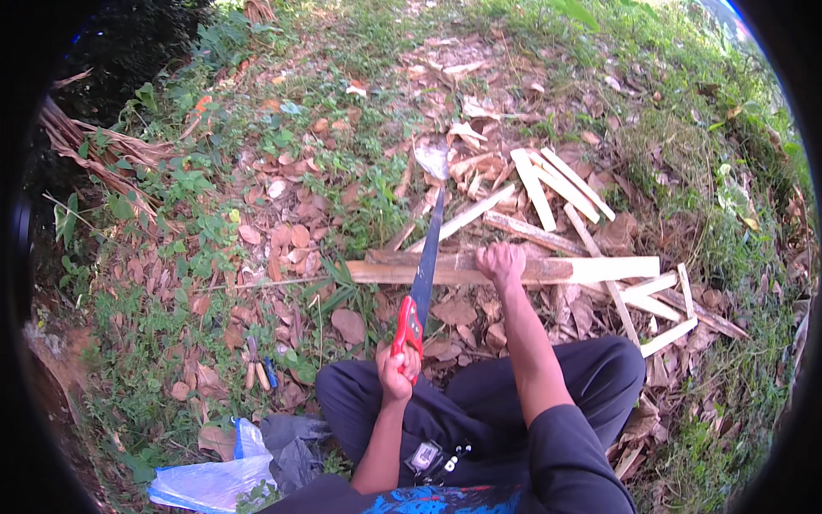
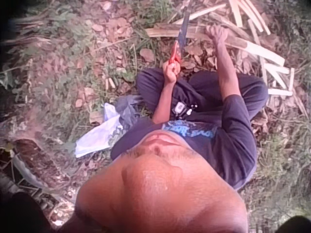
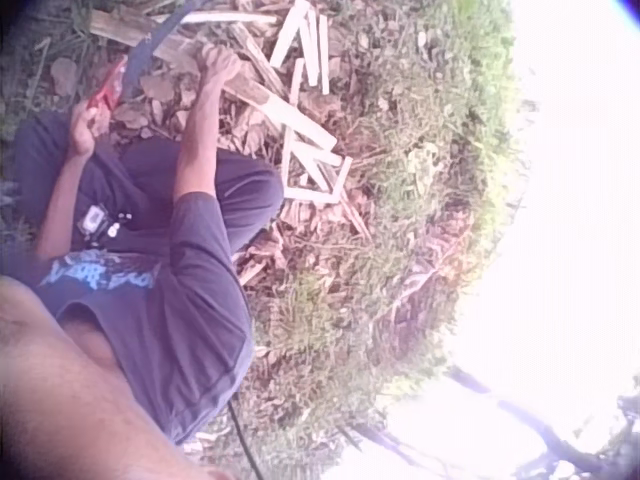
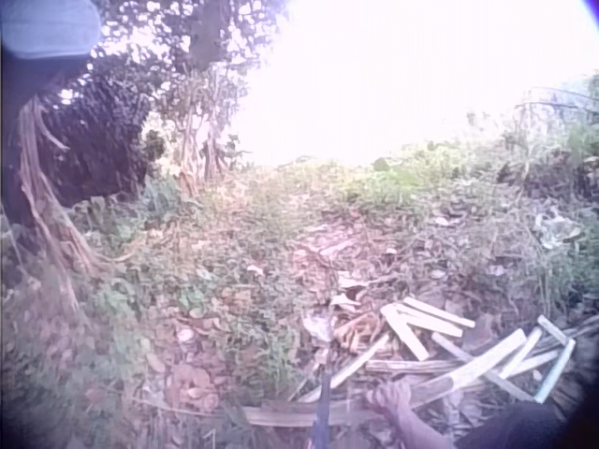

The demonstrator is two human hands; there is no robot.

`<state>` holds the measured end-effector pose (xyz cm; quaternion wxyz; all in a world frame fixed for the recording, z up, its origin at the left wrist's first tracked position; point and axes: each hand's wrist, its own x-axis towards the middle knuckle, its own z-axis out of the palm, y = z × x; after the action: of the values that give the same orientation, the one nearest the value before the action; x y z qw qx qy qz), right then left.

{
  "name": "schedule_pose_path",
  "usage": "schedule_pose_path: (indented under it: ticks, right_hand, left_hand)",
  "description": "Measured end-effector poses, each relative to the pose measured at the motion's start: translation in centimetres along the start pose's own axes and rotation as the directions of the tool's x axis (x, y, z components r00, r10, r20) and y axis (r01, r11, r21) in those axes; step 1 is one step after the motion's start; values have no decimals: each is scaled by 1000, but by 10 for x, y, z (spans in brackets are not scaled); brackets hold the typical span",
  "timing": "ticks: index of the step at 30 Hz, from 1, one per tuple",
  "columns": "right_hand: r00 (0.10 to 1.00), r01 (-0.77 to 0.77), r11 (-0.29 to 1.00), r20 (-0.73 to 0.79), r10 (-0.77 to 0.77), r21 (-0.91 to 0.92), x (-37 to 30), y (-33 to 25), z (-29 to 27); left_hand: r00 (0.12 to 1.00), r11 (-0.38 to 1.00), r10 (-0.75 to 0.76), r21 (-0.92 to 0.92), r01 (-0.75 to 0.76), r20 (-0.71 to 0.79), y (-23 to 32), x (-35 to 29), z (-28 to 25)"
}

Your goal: The person sits on the ground and uses a red hand saw to cut thin wooden planks into smaller pieces. They hold the wood with one hand and saw with the other, creating a pile of cut wood scraps.

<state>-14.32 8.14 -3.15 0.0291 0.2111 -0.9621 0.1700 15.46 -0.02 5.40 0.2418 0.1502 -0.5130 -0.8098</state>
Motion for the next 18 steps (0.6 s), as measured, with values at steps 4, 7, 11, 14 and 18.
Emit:
schedule_pose_path:
  ticks: [4,7,11,14,18]
  right_hand:
    - [999,29,997,-42,-32,-70,5,19,15]
    - [999,36,999,37,-34,-40,-2,-4,2]
    - [991,-29,999,132,33,-28,2,-5,-5]
    - [987,-49,999,154,51,-16,2,-6,-8]
    - [981,-16,1000,194,20,-26,3,-7,-10]
  left_hand:
    - [1000,1000,-25,-16,25,8,-7,11,14]
    - [999,999,-46,16,46,1,2,2,11]
    - [997,997,-75,27,75,19,0,5,16]
    - [995,995,-100,24,99,27,-5,6,15]
    - [989,990,-141,35,140,38,-9,10,10]
